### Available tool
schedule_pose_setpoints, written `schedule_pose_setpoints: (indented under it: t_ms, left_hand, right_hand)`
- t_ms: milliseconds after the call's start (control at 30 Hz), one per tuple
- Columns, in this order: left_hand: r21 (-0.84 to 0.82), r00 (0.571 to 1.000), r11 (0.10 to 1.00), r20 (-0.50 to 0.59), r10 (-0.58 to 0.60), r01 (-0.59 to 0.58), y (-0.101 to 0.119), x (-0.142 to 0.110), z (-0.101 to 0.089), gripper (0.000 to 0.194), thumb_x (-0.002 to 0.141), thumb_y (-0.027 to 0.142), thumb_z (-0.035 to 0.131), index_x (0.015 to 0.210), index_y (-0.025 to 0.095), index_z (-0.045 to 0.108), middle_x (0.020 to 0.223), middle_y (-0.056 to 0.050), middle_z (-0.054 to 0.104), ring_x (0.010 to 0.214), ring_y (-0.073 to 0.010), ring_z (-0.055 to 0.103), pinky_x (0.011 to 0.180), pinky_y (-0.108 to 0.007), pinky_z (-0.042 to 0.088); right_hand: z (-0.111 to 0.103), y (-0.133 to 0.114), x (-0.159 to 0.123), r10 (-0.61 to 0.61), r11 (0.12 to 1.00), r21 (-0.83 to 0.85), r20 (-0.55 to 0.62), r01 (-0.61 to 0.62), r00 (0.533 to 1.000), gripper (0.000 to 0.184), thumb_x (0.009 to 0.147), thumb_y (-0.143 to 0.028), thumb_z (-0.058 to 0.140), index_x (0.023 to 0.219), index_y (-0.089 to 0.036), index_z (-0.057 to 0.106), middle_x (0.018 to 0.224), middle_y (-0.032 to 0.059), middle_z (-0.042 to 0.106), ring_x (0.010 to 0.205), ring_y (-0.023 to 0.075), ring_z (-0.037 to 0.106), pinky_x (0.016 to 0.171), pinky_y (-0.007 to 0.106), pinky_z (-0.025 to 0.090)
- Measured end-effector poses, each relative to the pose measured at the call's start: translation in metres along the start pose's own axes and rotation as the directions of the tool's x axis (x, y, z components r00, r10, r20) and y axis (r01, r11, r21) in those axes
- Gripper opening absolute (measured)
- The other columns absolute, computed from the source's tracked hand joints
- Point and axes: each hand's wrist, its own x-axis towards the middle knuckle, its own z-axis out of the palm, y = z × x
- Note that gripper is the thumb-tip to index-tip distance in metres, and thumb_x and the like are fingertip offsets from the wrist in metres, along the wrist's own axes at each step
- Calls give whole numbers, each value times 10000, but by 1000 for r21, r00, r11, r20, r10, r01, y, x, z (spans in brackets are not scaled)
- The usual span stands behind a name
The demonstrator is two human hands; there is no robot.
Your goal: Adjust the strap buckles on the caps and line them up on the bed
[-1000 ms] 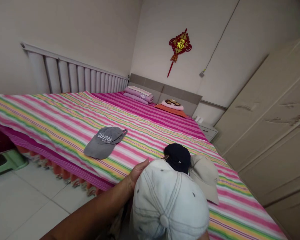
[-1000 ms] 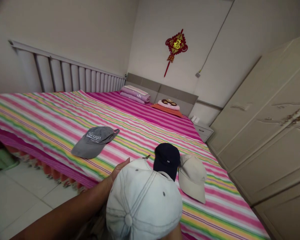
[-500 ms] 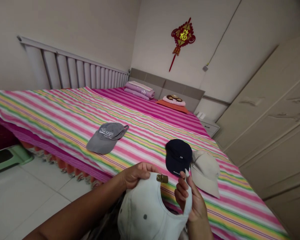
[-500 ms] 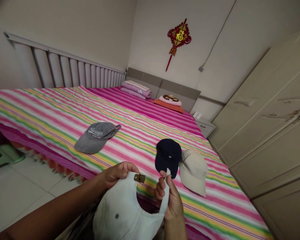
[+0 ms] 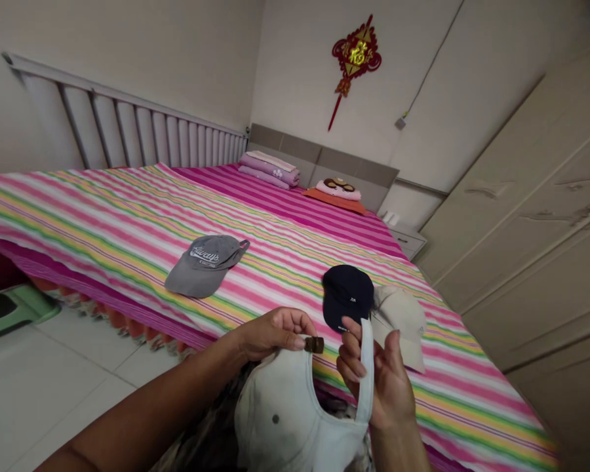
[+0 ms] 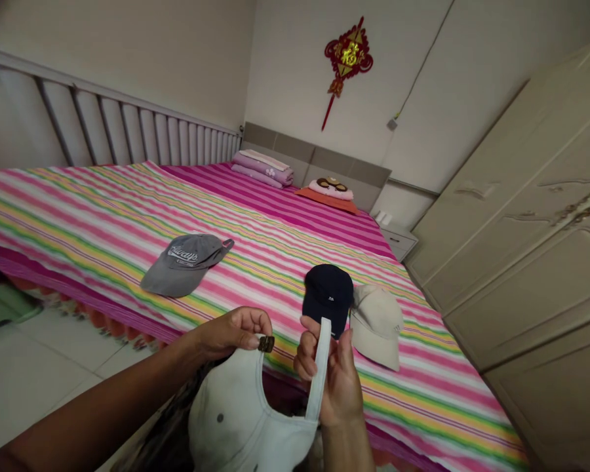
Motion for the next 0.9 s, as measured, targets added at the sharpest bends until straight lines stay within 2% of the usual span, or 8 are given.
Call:
schedule_pose_setpoints:
  t_ms: [133,300,400,533,633,767,833,900]
  left_hand:
    - [-167,997,984,-53,51,-59,-2,2,-4,290,543,186,753,799,106,641,696,-37,628,559,-83,555,525,-174,412]
    - [-196,992,974,-81,99,-113,-3,3,-10,324,539,220,752,825,113,644,705,-34,628,562,-84,554,503,-164,392]
    - [-101,988,987,-103,113,-123,-5,3,-9,361,504,299,774,778,106,640,692,-45,631,580,-91,552,537,-175,387]
    - [173,984,980,-128,125,-102,-4,4,-5,426,439,348,795,739,103,619,688,-42,619,606,-106,534,578,-207,381]
    - [457,977,882,-106,185,-118,0,2,0,420,430,321,798,729,117,583,682,-18,591,615,-102,496,588,-215,372]
    - [751,950,646,-88,298,-134,4,-2,12,363,491,337,763,669,148,510,638,12,534,588,-96,452,550,-207,338]
    - [839,930,523,-61,364,-150,4,-3,16,287,571,341,705,639,155,498,618,17,504,575,-96,434,542,-210,317]
    - [848,923,497,-23,384,-186,3,-4,18,196,678,329,595,650,155,507,618,14,484,581,-100,420,559,-217,311]
  right_hand:
    - [-3,-1,-2,106,972,-211,-4,-104,994,551,736,-540,528,1067,-103,582,771,88,620,598,136,549,561,248,446]
    - [-18,6,-3,130,933,-334,-30,-133,991,261,748,-317,606,937,-138,620,596,12,585,390,60,452,400,180,333]
    - [-19,9,-4,128,936,-326,-26,-130,991,181,736,-291,620,834,-139,627,524,-13,553,327,36,401,358,161,271]
    - [-10,10,-8,136,935,-328,-11,-132,991,179,735,-283,624,833,-132,620,478,-24,531,307,28,381,343,149,236]
    - [-3,10,-11,128,935,-330,-21,-128,992,169,735,-276,625,833,-137,615,484,-25,533,310,26,384,347,146,255]
    - [-1,11,-14,129,938,-322,-21,-128,991,153,731,-272,630,815,-145,613,474,-27,532,313,30,393,353,146,283]
    - [-1,12,-14,131,939,-318,-24,-132,991,153,731,-271,631,817,-144,617,465,-30,526,312,28,393,351,141,276]
    - [-2,12,-14,133,941,-311,-29,-136,991,155,729,-269,632,819,-142,621,462,-33,520,311,27,393,350,140,276]
